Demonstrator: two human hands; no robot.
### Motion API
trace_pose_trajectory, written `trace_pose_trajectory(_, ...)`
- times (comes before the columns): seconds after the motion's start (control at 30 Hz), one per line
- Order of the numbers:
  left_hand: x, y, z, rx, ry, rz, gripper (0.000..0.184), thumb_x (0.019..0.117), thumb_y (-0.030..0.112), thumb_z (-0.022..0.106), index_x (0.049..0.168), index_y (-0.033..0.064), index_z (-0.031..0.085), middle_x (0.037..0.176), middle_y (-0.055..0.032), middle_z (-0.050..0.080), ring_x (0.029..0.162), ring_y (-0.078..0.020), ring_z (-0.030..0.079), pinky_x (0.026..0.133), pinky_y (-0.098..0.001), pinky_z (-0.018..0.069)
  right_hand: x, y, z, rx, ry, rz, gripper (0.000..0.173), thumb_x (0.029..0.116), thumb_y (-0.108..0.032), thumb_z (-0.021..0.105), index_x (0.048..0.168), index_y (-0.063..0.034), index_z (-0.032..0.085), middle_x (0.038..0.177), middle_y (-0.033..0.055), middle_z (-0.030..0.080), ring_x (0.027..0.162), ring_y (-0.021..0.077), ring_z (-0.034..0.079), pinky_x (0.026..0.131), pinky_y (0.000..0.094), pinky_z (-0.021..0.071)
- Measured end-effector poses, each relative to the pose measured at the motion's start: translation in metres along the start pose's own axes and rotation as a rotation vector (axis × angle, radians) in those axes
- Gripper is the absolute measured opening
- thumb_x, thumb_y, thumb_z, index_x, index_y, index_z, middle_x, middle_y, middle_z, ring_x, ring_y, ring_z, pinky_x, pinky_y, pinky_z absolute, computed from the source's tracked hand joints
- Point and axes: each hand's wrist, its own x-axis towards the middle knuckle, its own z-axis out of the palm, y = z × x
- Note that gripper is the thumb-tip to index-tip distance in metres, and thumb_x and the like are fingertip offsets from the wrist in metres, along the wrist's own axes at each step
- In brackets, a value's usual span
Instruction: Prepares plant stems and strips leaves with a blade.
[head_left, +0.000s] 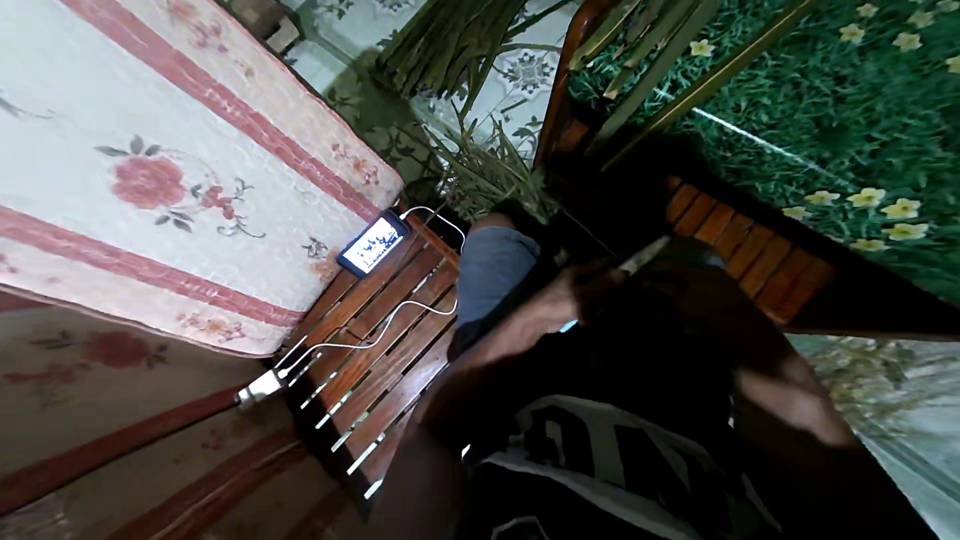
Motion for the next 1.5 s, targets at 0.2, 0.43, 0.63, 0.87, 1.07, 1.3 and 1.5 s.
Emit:
trace_pose_trajectory(0.2, -0.027, 0.049, -0.080, -0.263, 0.230, 0.277, 0.030, 0.1102, 0.030, 0.034, 0.122, 0.0165, 0.058, 0.062, 0.0068, 0.050, 0.044, -0.0021, 0.044, 0.041, -0.0168, 0.0408, 0.006, -0.013, -0.001, -0.033, -0.065, -0.179, 0.033, 0.1065, -0.028, 0.053, 0.129, -0.0074, 0.065, 0.091, 0.0116, 0.069, 0.068, 0.0177, 0.063, 0.067, 0.0402, 0.0565)
trace_pose_trajectory(0.43, -0.040, 0.082, -0.116, -0.267, 0.176, 0.502, 0.037, 0.1104, 0.041, 0.037, 0.137, 0.0200, 0.053, 0.055, 0.0057, 0.046, 0.038, -0.0047, 0.042, 0.037, -0.0194, 0.0406, 0.012, -0.058, -0.009, -0.102, 0.037, -0.372, 0.030, 0.1088, -0.022, 0.048, 0.119, -0.0048, 0.071, 0.082, 0.0083, 0.068, 0.064, 0.0156, 0.062, 0.064, 0.0364, 0.0562)
trace_pose_trajectory(0.63, -0.025, 0.057, -0.063, -0.058, 0.082, 0.238, 0.020, 0.1060, 0.031, 0.049, 0.110, 0.0146, 0.061, 0.064, 0.0036, 0.055, 0.045, -0.0042, 0.047, 0.043, -0.0194, 0.0434, 0.036, -0.067, -0.015, 0.176, -0.173, -0.432, 0.031, 0.1088, -0.021, 0.044, 0.111, -0.0028, 0.069, 0.072, 0.0013, 0.062, 0.051, 0.0060, 0.052, 0.049, 0.0232, 0.0480)
trace_pose_trajectory(0.87, -0.020, 0.067, -0.062, -0.001, 0.218, 0.280, 0.041, 0.1059, 0.028, 0.050, 0.141, 0.0072, 0.053, 0.061, 0.0019, 0.055, 0.044, -0.0042, 0.047, 0.044, -0.0183, 0.0425, 0.082, -0.067, -0.024, 0.470, -0.450, -0.451, 0.028, 0.1062, -0.018, 0.044, 0.109, -0.0046, 0.068, 0.065, -0.0056, 0.055, 0.046, 0.0006, 0.045, 0.042, 0.0152, 0.0386)
trace_pose_trajectory(1.07, -0.006, 0.075, -0.068, -0.010, 0.372, 0.292, 0.033, 0.1067, 0.026, 0.048, 0.136, 0.0111, 0.056, 0.055, 0.0040, 0.050, 0.042, -0.0037, 0.045, 0.042, -0.0186, 0.0424, 0.114, -0.051, -0.021, 0.587, -0.523, -0.434, 0.030, 0.1047, -0.017, 0.041, 0.113, -0.0049, 0.067, 0.064, -0.0095, 0.052, 0.045, -0.0032, 0.040, 0.041, 0.0121, 0.0339)
trace_pose_trajectory(1.3, 0.010, 0.087, -0.091, -0.061, 0.524, 0.284, 0.031, 0.1084, 0.032, 0.045, 0.127, 0.0137, 0.061, 0.053, 0.0063, 0.048, 0.040, -0.0022, 0.044, 0.040, -0.0177, 0.0411, 0.135, -0.033, -0.033, 0.512, -0.520, -0.472, 0.031, 0.1085, -0.017, 0.042, 0.119, -0.0031, 0.067, 0.071, -0.0064, 0.057, 0.047, -0.0009, 0.041, 0.043, 0.0156, 0.0362)
trace_pose_trajectory(1.5, 0.021, 0.110, -0.093, -0.071, 0.470, 0.276, 0.034, 0.1088, 0.029, 0.041, 0.130, 0.0128, 0.061, 0.052, 0.0089, 0.048, 0.039, 0.0001, 0.043, 0.040, -0.0159, 0.0400, 0.145, -0.017, -0.048, 0.453, -0.473, -0.541, 0.031, 0.1080, -0.019, 0.043, 0.117, -0.0060, 0.070, 0.070, -0.0063, 0.059, 0.046, -0.0010, 0.041, 0.042, 0.0157, 0.0358)
